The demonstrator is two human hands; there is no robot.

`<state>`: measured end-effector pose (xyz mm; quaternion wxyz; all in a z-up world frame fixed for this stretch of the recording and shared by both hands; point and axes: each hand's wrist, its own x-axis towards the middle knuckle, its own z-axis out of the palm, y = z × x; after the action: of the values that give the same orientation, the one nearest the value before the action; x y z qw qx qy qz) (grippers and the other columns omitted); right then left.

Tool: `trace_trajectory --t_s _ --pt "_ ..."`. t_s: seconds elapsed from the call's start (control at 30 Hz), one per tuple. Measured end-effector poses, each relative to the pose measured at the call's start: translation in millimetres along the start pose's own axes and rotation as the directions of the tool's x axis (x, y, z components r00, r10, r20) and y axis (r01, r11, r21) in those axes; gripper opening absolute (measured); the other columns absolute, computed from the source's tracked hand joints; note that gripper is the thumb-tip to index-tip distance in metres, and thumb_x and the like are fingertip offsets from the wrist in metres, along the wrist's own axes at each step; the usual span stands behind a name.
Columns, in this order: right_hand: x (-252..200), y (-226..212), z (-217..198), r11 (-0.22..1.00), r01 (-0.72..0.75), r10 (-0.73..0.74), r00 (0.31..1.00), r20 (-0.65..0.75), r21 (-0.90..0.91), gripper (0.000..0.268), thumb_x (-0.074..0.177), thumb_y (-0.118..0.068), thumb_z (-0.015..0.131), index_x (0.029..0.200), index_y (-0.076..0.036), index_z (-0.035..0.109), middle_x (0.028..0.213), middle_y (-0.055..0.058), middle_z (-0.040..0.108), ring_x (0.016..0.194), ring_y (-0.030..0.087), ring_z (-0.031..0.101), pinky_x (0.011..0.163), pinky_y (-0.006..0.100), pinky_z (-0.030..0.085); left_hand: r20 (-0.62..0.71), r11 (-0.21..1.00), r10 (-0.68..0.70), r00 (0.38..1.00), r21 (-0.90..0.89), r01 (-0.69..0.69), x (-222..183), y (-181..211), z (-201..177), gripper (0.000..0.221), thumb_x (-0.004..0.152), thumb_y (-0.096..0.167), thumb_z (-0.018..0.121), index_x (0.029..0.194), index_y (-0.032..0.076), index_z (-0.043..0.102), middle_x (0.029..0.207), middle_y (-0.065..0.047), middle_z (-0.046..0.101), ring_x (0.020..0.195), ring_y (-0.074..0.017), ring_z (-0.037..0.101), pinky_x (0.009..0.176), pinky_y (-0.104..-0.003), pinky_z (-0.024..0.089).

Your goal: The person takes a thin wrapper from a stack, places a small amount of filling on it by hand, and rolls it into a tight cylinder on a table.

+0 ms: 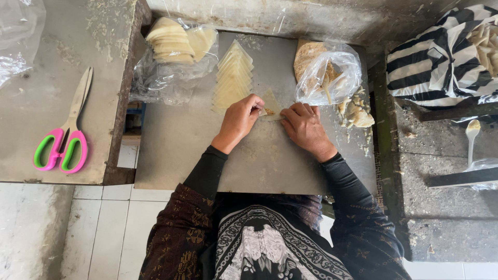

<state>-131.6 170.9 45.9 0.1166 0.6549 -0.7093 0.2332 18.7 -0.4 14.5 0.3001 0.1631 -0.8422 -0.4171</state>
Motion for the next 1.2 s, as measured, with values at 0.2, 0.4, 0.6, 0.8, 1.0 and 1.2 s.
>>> trace_trajectory --t_s 0.2,0.4,0.6,0.8,1.0,1.2 --pt "-1 3 9 0.988 0.058 -0.046 0.995 0.087 -0.143 0.02 0.088 -0.005 0.066 0.107 -0.01 0.067 0.099 0.008 0.061 0.096 0.025 0.062 0.09 0.039 0.045 -0.022 0.999 0.029 0.999 0.016 -0.029 -1 0 2 0.017 0.09 0.001 0.071 0.104 0.005 0.063 0.097 -0.01 0.074 0.087 -0.0248 0.074 0.074 -0.034 0.058" --pt "-2 4 14 0.994 0.045 -0.044 0.999 0.008 -0.103 0.022 0.089 -0.003 0.065 0.111 -0.009 0.065 0.098 0.007 0.063 0.092 0.026 0.064 0.086 0.04 0.045 -0.038 0.999 0.039 0.999 0.035 -0.038 -1 -4 3 0.019 0.088 0.001 0.074 0.104 0.004 0.063 0.099 -0.011 0.072 0.086 -0.0261 0.073 0.073 -0.036 0.058" --pt "1 1 24 0.988 -0.085 0.093 0.994 -0.057 0.13 0.017 0.098 -0.002 0.065 0.114 -0.008 0.066 0.1 0.009 0.071 0.095 0.028 0.068 0.089 0.039 0.045 -0.034 0.998 0.059 0.998 0.005 -0.059 0 -7 5 0.018 0.088 -0.001 0.072 0.103 0.003 0.064 0.101 -0.013 0.071 0.088 -0.0281 0.073 0.076 -0.036 0.058" --pt "9 -6 31 0.93 -0.166 0.186 0.982 -0.03 0.328 0.018 0.101 -0.001 0.063 0.117 -0.006 0.067 0.104 0.008 0.073 0.098 0.027 0.069 0.091 0.038 0.045 -0.012 0.999 0.052 0.999 0.013 -0.052 0 -6 3 0.018 0.087 0.0 0.073 0.103 0.003 0.064 0.101 -0.013 0.071 0.088 -0.029 0.072 0.076 -0.037 0.057" --pt "14 -8 37 0.954 -0.126 0.14 0.99 -0.033 0.272 0.018 0.096 -0.009 0.072 0.113 -0.007 0.068 0.104 0.007 0.073 0.1 0.027 0.068 0.092 0.04 0.043 0.032 0.999 0.023 0.999 0.037 -0.025 1 -2 1 0.018 0.089 0.0 0.072 0.105 0.003 0.064 0.103 -0.012 0.071 0.089 -0.0283 0.071 0.078 -0.037 0.057" --pt "12 -4 39 0.972 -0.082 0.094 0.995 -0.046 0.222 0.016 0.093 -0.011 0.075 0.109 -0.009 0.073 0.107 0.005 0.072 0.101 0.024 0.066 0.094 0.038 0.039 0.033 0.997 0.049 0.998 0.059 -0.051 1 -4 2 0.014 0.088 0.0 0.071 0.101 0.003 0.069 0.101 -0.011 0.071 0.087 -0.0296 0.07 0.077 -0.037 0.057"
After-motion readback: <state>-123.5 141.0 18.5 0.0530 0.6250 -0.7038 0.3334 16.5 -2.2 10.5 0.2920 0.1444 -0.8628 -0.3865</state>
